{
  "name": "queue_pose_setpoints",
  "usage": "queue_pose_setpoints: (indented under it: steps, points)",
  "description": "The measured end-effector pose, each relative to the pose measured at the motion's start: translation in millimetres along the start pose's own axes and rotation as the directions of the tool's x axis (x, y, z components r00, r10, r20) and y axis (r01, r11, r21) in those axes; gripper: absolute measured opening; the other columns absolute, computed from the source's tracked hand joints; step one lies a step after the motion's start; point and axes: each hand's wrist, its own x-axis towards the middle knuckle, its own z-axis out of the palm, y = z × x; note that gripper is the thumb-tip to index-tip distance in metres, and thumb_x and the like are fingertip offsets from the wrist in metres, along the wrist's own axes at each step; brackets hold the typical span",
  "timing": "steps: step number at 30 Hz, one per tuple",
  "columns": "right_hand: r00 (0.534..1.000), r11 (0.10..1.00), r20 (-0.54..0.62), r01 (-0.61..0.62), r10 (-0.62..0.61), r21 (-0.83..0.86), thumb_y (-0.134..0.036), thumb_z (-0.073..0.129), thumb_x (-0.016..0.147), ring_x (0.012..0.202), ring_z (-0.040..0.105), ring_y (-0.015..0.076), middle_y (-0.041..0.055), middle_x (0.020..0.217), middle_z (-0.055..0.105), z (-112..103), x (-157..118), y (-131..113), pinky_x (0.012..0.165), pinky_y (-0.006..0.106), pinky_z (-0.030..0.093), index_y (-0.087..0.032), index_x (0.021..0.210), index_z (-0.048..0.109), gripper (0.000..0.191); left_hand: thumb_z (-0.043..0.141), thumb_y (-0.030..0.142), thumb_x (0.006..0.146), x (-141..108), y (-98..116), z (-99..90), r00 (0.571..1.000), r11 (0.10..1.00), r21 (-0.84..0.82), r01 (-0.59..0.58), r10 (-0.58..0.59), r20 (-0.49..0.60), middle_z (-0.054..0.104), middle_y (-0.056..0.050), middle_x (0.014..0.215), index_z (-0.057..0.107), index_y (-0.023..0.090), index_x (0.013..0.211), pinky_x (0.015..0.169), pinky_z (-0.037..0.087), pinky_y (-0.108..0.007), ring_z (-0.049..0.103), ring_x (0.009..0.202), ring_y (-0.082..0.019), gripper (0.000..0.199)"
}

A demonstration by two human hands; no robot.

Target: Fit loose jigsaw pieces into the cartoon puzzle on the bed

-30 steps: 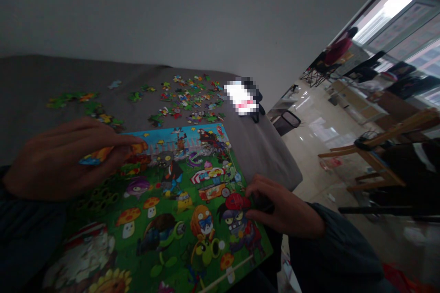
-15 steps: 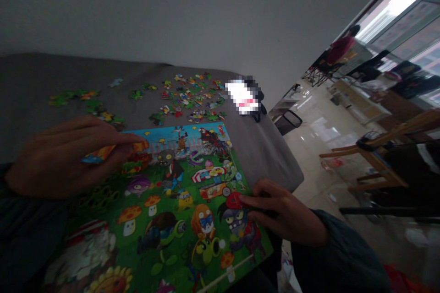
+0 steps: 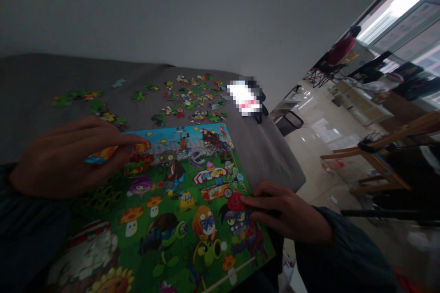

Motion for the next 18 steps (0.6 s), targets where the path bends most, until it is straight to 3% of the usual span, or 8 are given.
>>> queue_pose_setpoints:
  steps: [11, 18]
  points:
    - [0.999, 0.998, 0.046, 0.018, -0.016, -0.057, -0.041, 0.048, 0.101, 0.082, 0.06, 0.016, 0.0068, 0.092, 0.063, -7.0, 9.2, -0.1, 0.073, 0.03, 0.05, -0.024, 0.131, 0.065, 0.038, 0.062, 0.021, 0.087, 2.8, 2.3, -1.4, 0.999, 0.999, -0.025, 0.039, -0.04, -0.025, 0.07, 0.0, 0.083, 0.071, 0.032, 0.108, 0.067, 0.047, -0.031, 0.065, 0.072, -0.019, 0.026]
    - [1.0, 0.999, 0.018, 0.02, -0.019, -0.033, -0.041, 0.049, 0.101, 0.082, 0.061, 0.0163, 0.0072, 0.092, 0.064, -4.1, 7.2, 1.8, 0.072, 0.03, 0.051, -0.024, 0.131, 0.065, 0.038, 0.062, 0.019, 0.087, 1.3, 0.6, -1.9, 1.0, 1.0, -0.016, 0.011, -0.011, -0.017, 0.07, 0.0, 0.083, 0.07, 0.033, 0.111, 0.067, 0.048, -0.031, 0.065, 0.073, -0.018, 0.029]
